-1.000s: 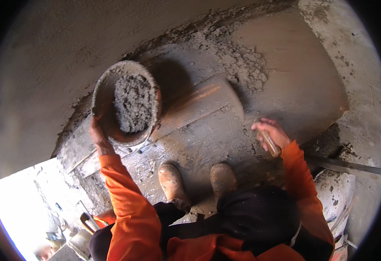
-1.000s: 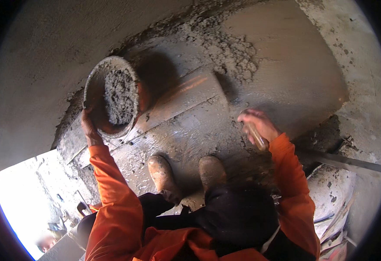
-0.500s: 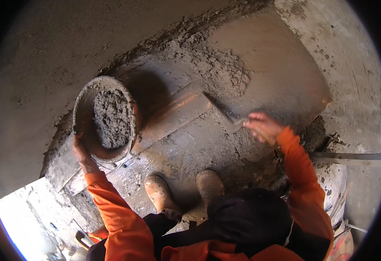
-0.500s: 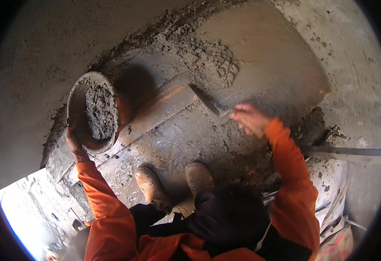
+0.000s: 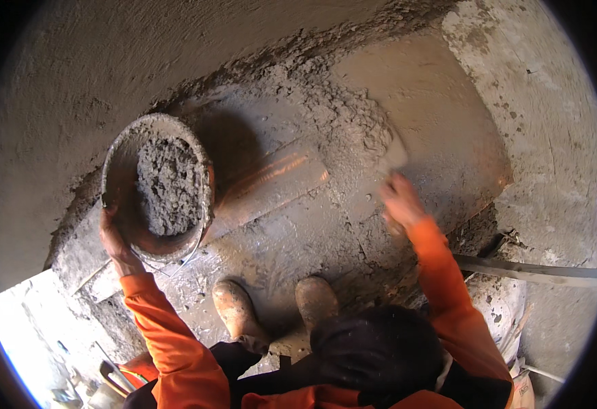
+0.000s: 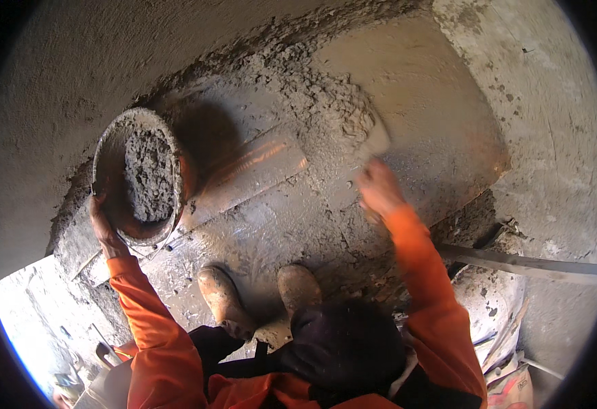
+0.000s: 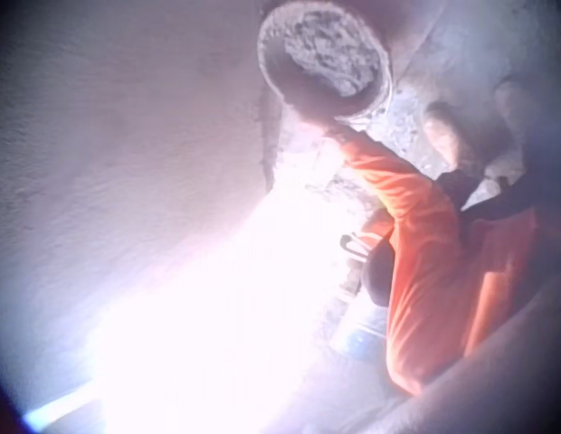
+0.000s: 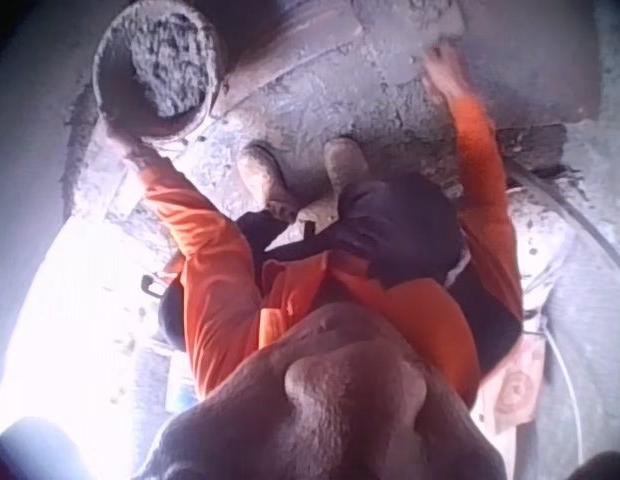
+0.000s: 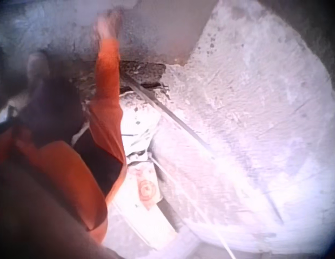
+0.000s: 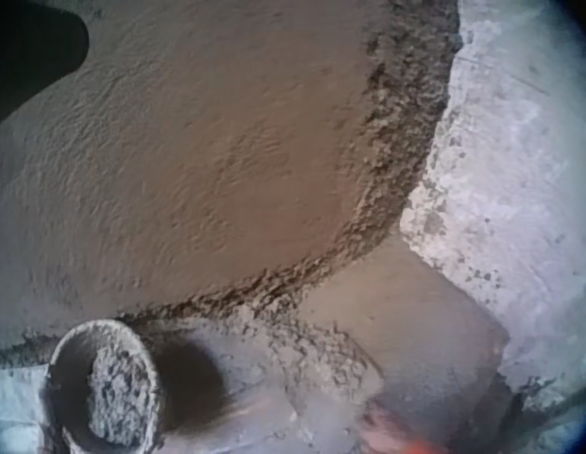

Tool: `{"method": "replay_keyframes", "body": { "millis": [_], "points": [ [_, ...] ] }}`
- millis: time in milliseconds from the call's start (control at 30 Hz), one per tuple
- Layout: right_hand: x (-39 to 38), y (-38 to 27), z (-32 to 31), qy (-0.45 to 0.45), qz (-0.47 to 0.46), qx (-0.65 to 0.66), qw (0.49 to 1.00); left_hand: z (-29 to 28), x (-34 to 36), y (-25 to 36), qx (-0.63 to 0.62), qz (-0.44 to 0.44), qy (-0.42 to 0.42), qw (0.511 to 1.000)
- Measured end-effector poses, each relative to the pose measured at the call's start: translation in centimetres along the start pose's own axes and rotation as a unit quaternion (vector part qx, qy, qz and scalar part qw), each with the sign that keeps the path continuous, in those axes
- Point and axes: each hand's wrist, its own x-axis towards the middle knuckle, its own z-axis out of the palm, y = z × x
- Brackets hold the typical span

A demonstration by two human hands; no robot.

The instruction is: The person applies cement mixture to a wall using a trowel and then uses a long wooden straightedge to level the wet plaster surface around a window frame.

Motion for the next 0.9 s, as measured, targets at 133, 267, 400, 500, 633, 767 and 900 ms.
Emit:
{"method": "replay_keyframes", "body": {
  "millis": [133, 267, 400, 500, 633, 767, 900],
  "points": [
    [6.5, -4.4, 2.7, -0.108, -0.039, 0.147, 0.982, 2.1, -0.9, 0.1, 0.004, 0.014, -0.005, 1.0],
    [6.9, -4.5, 3.3, -0.127, -0.068, 0.169, 0.975, 0.1, -0.9, 0.5, -0.059, -0.033, -0.002, 0.998],
    [5.1, -4.1, 0.5, -0.119, -0.072, 0.135, 0.981, 2.7, -1.9, 0.3, 0.002, 0.05, 0.095, 0.994],
    [4.8, -3.7, -1.4, -0.144, -0.086, 0.099, 0.981, 6.0, -4.9, 2.1, -0.013, 0.073, 0.119, 0.99],
    [4.0, -3.9, -2.1, -0.152, -0.082, 0.112, 0.979, 6.3, -6.8, 3.3, -0.057, 0.059, 0.137, 0.987],
    [1.0, -3.8, -5.1, -0.158, -0.112, 0.158, 0.968, 7.3, -7.2, 2.9, -0.043, 0.071, 0.141, 0.987],
    [-3.5, -9.6, -5.2, -0.169, -0.264, 0.064, 0.947, 9.3, -8.4, 3.4, -0.095, 0.089, 0.114, 0.985]
  ]
}}
